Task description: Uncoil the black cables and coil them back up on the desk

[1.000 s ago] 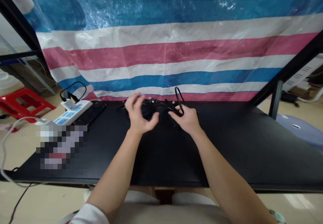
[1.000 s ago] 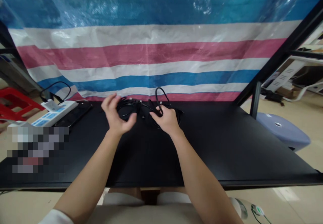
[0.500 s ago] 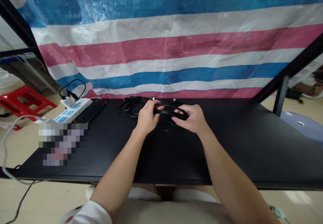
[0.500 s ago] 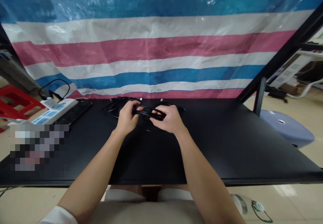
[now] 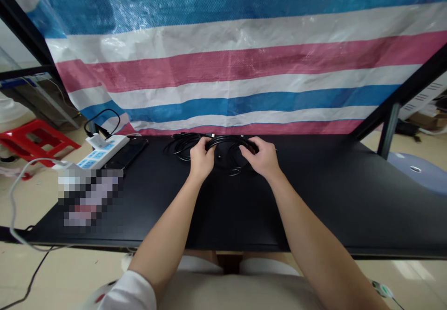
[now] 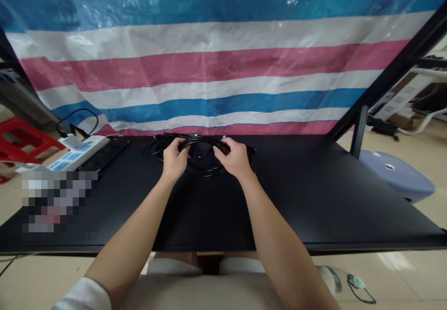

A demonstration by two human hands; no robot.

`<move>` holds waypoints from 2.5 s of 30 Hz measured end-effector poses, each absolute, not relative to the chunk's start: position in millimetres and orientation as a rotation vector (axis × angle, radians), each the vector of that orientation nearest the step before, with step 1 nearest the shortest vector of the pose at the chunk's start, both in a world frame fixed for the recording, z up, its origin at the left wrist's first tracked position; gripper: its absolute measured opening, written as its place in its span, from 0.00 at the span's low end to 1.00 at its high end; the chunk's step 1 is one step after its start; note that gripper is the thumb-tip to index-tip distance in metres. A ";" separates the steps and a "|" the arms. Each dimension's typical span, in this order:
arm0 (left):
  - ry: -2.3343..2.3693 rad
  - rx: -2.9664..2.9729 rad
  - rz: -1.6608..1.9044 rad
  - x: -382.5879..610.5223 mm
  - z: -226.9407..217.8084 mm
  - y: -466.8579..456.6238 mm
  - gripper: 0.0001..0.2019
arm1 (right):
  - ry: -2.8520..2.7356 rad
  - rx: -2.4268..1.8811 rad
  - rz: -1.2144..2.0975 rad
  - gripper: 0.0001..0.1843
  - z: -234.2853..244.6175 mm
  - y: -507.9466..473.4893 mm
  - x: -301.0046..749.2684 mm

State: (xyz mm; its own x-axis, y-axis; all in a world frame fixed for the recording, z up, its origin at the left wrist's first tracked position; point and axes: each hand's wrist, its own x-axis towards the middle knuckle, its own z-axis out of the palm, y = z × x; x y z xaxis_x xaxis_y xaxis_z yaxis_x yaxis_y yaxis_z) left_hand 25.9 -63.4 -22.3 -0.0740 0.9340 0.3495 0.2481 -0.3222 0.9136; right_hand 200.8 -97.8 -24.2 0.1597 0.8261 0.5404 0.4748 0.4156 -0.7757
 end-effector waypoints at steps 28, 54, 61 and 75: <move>1.449 1.310 1.233 29.7 -27.6 -59.4 0.09 | -1.141 -1.278 0.694 0.21 -48.3 -80.8 189.0; 1.183 1.793 1.903 -6.7 -29.5 -52.5 0.15 | -1.241 -1.379 0.081 0.24 -48.1 -93.6 190.7; 2.013 1.822 1.048 -27.5 -28.9 -35.1 0.09 | -1.120 -1.416 0.105 0.25 -45.3 -91.1 202.2; 2.001 2.111 0.584 30.7 -39.3 -57.8 0.30 | -0.959 -1.474 0.080 0.29 -42.7 -87.6 215.1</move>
State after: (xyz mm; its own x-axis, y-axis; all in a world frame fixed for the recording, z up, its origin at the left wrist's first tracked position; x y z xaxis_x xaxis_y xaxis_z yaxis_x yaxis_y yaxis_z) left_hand 30.7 -57.8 -39.3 0.0204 0.9868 0.1604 0.9183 -0.0819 0.3873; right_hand 215.1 -87.6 -42.7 0.6448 0.5870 0.4895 0.4973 0.1642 -0.8519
